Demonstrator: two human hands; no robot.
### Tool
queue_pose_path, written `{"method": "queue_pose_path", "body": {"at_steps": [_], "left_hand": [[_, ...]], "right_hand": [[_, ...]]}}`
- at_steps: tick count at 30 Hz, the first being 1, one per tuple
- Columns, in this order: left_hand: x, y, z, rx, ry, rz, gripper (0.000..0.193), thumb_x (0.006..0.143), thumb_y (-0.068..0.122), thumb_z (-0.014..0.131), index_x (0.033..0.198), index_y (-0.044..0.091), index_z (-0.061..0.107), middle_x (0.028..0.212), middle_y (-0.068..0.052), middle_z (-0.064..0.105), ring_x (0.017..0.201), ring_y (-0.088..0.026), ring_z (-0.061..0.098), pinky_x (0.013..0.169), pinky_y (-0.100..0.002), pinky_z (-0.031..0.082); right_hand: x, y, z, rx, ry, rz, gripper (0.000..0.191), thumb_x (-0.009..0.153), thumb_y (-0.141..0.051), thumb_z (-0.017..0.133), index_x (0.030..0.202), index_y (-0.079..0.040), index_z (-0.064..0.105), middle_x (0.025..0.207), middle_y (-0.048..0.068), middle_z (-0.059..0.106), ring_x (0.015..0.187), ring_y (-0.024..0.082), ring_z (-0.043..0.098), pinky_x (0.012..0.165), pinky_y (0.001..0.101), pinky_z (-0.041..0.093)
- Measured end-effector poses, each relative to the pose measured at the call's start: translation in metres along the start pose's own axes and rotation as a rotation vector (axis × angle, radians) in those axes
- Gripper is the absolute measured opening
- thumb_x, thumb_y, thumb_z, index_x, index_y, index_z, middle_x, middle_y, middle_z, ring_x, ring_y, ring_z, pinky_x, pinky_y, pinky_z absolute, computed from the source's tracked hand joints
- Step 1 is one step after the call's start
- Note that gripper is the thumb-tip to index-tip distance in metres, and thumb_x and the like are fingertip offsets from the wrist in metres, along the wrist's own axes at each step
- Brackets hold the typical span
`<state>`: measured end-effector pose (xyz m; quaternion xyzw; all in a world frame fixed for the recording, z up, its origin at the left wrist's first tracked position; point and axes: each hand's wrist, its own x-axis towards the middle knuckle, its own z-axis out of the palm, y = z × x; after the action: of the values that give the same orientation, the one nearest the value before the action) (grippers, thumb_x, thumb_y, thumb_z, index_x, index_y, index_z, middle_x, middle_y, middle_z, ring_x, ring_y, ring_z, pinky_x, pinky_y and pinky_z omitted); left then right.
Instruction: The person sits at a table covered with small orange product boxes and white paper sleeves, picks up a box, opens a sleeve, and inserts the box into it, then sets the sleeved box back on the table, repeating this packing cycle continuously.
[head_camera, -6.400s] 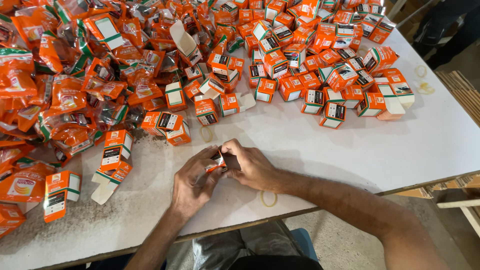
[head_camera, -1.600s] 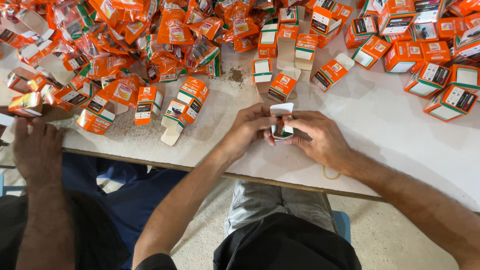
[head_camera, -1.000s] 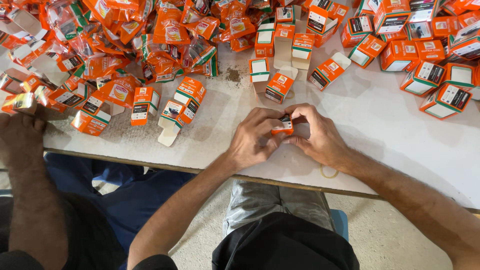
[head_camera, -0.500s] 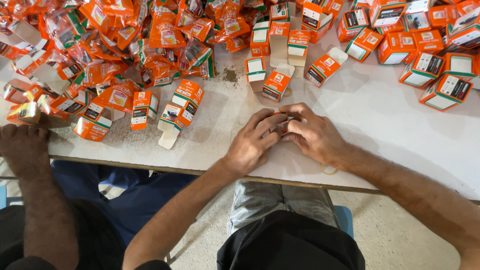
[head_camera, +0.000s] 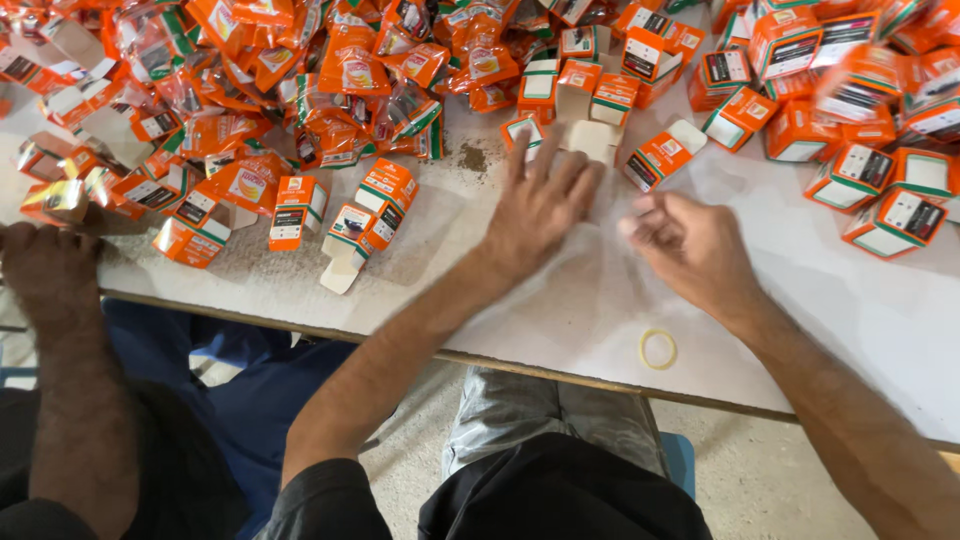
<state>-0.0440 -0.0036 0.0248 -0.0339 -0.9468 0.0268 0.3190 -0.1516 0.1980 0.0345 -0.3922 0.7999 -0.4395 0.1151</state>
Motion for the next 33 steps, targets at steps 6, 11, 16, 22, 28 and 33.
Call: {"method": "queue_pose_path", "body": {"at_steps": [6, 11, 16, 22, 28, 33], "left_hand": [[-0.033, 0.026, -0.013, -0.446, -0.083, -0.028, 0.073, 0.079, -0.004, 0.065, 0.15, 0.0, 0.047, 0.155, -0.025, 0.042, 0.139, -0.039, 0.051, 0.102, -0.04, 0.053], [-0.033, -0.095, -0.022, -0.098, 0.022, -0.138, 0.044, 0.085, -0.001, 0.068, 0.124, 0.019, 0.06, 0.128, -0.004, 0.06, 0.119, -0.031, 0.064, 0.096, -0.045, 0.058], [-0.035, -0.193, -0.015, 0.161, -0.068, -0.406, 0.052, 0.078, 0.022, 0.079, 0.119, -0.004, 0.062, 0.108, -0.026, 0.061, 0.082, -0.043, 0.067, 0.062, -0.05, 0.056], [-0.021, -0.194, 0.016, 0.333, -0.211, -0.302, 0.043, 0.077, 0.011, 0.073, 0.117, -0.002, 0.061, 0.114, -0.024, 0.06, 0.081, -0.038, 0.069, 0.064, -0.049, 0.057], [-0.044, -0.139, -0.008, 0.094, 0.033, -0.228, 0.043, 0.073, -0.002, 0.067, 0.114, -0.002, 0.056, 0.128, -0.028, 0.056, 0.081, -0.039, 0.068, 0.063, -0.049, 0.056], [-0.071, -0.079, -0.013, 0.006, -0.094, -0.273, 0.039, 0.071, 0.003, 0.069, 0.107, 0.0, 0.053, 0.125, -0.029, 0.054, 0.083, -0.039, 0.069, 0.058, -0.048, 0.055]], "right_hand": [[0.005, 0.017, 0.027, 0.69, -0.235, -0.082, 0.069, 0.089, -0.021, 0.078, 0.146, 0.001, 0.045, 0.125, 0.009, 0.066, 0.117, 0.011, 0.065, 0.099, 0.0292, 0.056], [-0.003, 0.012, 0.033, 0.14, -0.083, -0.299, 0.064, 0.091, -0.021, 0.078, 0.144, 0.001, 0.05, 0.122, 0.016, 0.071, 0.116, 0.025, 0.067, 0.101, 0.0393, 0.052], [-0.001, 0.009, 0.042, -0.076, -0.131, -0.352, 0.072, 0.083, -0.028, 0.079, 0.142, 0.001, 0.049, 0.116, 0.021, 0.069, 0.102, 0.036, 0.066, 0.09, 0.0467, 0.051], [0.0, 0.008, 0.042, -0.082, -0.169, -0.274, 0.068, 0.084, -0.029, 0.078, 0.14, -0.002, 0.051, 0.109, 0.019, 0.07, 0.101, 0.036, 0.067, 0.089, 0.0461, 0.052], [0.001, 0.002, 0.041, -0.041, -0.181, -0.284, 0.067, 0.086, -0.028, 0.076, 0.141, -0.001, 0.051, 0.112, 0.021, 0.07, 0.104, 0.037, 0.067, 0.088, 0.046, 0.052], [0.0, 0.001, 0.044, -0.061, -0.154, -0.287, 0.065, 0.086, -0.03, 0.076, 0.138, 0.0, 0.052, 0.114, 0.022, 0.07, 0.106, 0.038, 0.068, 0.089, 0.0454, 0.053]]}}
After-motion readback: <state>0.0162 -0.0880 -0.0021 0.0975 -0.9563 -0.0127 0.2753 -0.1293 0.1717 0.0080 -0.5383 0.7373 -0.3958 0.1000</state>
